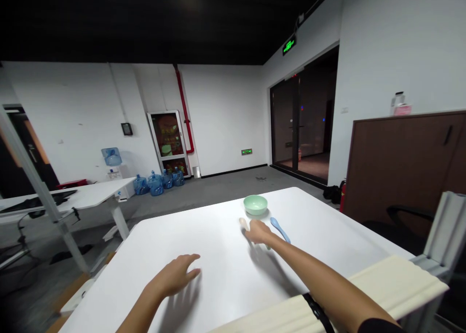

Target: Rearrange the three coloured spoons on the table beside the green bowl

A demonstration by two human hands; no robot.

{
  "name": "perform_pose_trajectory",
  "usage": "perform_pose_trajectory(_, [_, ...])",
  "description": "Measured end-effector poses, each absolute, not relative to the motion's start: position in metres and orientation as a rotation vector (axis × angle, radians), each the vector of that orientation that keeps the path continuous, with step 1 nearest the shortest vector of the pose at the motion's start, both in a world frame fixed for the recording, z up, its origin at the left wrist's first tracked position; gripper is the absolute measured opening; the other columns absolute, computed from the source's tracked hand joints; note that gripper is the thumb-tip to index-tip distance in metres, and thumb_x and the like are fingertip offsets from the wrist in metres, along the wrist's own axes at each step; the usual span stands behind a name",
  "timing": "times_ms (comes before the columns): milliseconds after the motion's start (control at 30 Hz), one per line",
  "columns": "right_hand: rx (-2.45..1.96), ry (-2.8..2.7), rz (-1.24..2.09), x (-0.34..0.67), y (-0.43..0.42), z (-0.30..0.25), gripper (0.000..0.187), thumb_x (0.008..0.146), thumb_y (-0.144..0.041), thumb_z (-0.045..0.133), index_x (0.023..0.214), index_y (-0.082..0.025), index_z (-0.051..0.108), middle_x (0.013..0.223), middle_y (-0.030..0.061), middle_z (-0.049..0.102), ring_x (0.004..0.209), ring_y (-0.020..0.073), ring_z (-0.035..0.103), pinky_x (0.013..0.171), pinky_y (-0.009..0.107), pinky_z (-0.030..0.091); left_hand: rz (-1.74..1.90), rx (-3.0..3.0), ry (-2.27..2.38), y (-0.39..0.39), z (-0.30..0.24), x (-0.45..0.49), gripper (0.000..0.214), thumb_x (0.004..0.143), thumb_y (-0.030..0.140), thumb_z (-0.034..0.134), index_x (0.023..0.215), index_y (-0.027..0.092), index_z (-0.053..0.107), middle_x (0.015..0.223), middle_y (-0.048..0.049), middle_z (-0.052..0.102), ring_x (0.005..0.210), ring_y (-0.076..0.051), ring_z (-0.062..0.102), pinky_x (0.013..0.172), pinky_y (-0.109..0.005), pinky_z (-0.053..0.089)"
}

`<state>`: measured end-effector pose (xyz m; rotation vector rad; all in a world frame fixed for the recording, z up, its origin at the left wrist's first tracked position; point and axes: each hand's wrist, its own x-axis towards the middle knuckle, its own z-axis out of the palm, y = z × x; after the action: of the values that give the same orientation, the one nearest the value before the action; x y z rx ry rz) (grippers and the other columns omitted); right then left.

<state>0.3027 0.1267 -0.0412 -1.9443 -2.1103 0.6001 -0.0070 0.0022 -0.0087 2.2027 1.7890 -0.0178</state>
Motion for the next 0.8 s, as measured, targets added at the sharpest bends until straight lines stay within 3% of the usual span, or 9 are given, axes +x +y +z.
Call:
perform_pose_trajectory(400, [-1.973,-2.127,0.564,0.296,0.118,-0.045,0.014,0.077,-0.027,0.06,0.067,-0.018,0.065,0.066,0.006,0.068,0.069,0.0191,0.066,0.058,0.025,0.042,-0.014,2.209,1.787,0.004,-0.013,-0.009,0.058,0.088,0.054,0.039,0.139,0.027,0.045,0.139,-0.0091,0.054,0.126,-0.028,0.05,0.102,-0.041,0.04])
perform_pose_trajectory(800, [-2.04,-2.11,0.642,0.31,0.121,-0.049,0.005,0.074,-0.018,0.06,0.07,-0.015,0.058,0.059,0.003,0.065,0.057,0.016,0.062,0.056,0.025,0.043,-0.043,2.207,1.78,0.004,-0.012,-0.009,0.061,0.088,0.055,0.038,0.14,0.024,0.045,0.14,-0.01,0.053,0.126,-0.029,0.05,0.103,-0.042,0.039])
